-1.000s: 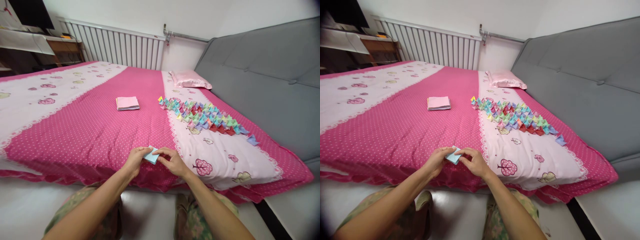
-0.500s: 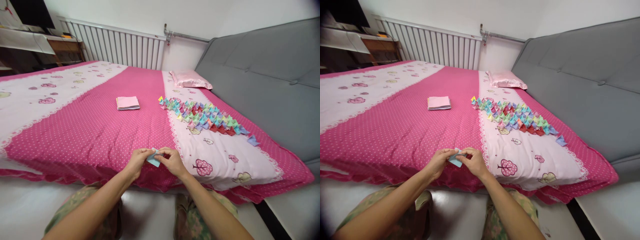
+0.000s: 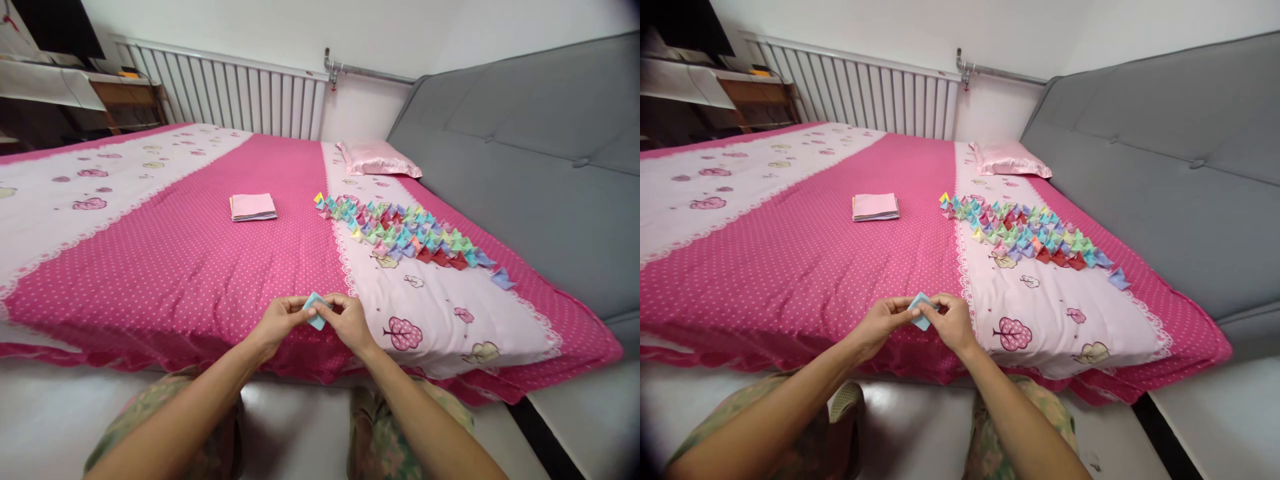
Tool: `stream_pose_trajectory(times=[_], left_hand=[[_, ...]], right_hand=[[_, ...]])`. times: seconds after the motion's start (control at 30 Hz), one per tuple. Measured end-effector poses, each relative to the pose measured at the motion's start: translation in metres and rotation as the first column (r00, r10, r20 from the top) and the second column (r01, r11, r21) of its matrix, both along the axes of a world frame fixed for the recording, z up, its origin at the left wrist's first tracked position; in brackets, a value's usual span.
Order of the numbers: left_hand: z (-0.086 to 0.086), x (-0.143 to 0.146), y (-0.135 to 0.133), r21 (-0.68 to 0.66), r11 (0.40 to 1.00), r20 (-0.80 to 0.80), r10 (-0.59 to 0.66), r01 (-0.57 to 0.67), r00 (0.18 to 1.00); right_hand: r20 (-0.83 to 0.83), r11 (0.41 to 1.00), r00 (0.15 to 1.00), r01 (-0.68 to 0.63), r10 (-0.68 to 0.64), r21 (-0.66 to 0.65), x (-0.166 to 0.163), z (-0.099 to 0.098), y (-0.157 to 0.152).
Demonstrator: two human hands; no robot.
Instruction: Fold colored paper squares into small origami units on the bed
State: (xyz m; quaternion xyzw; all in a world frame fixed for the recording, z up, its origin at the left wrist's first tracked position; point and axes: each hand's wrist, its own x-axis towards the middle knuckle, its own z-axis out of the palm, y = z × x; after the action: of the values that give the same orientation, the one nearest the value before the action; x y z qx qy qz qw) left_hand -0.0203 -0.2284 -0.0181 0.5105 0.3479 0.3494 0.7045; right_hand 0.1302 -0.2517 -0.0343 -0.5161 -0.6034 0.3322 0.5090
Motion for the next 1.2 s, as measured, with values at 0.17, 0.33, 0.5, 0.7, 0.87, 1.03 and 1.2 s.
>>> stream_pose_trajectory(times=[0.17, 0.33, 0.5, 0.7, 0.87, 1.03, 1.2], left_hand=[[-0.0002, 0.0014, 0.0010, 0.003, 1.000, 0.008, 0.008, -0.008, 1.000], [0.0037, 0.0022, -0.0003, 0.036, 0.999, -0.001, 0.018, -0.018, 1.000], [0.0067, 0.0026, -0.0012, 0.060, 0.996, -0.059, 0.065, -0.061, 0.996], [0.0055, 0.0021, -0.0010, 0.081, 0.992, -0.048, 0.098, -0.094, 0.994], [0.0024, 0.0023, 0.0002, 0.109, 0.987, -0.060, 0.123, -0.116, 0.991], [0.0009, 0.0035, -0.0009, 0.100, 0.984, -0.076, 0.155, -0.147, 0.985], [-0.0005, 0.0035, -0.0014, 0.127, 0.981, -0.118, 0.160, -0.145, 0.980]], right_hand=[[-0.012, 0.998, 1.000, 0.006, -0.005, 0.068, 0.0006, 0.0058, -0.0019], [-0.118, 0.992, 0.986, 0.119, -0.114, 0.032, -0.0022, 0.0023, -0.0012], [-0.105, 0.995, 0.990, 0.095, -0.091, 0.029, -0.0030, -0.0001, -0.0005], [0.067, 0.975, 0.991, 0.098, -0.114, 0.202, -0.0037, 0.0036, -0.0047], [0.092, 0.974, 0.992, 0.067, -0.089, 0.218, -0.0068, 0.0030, -0.0059], [0.048, 0.973, 0.991, 0.114, -0.126, 0.200, -0.0077, 0.0022, -0.0060], [0.070, 0.976, 0.992, 0.087, -0.102, 0.197, -0.0071, 0.0048, -0.0071]])
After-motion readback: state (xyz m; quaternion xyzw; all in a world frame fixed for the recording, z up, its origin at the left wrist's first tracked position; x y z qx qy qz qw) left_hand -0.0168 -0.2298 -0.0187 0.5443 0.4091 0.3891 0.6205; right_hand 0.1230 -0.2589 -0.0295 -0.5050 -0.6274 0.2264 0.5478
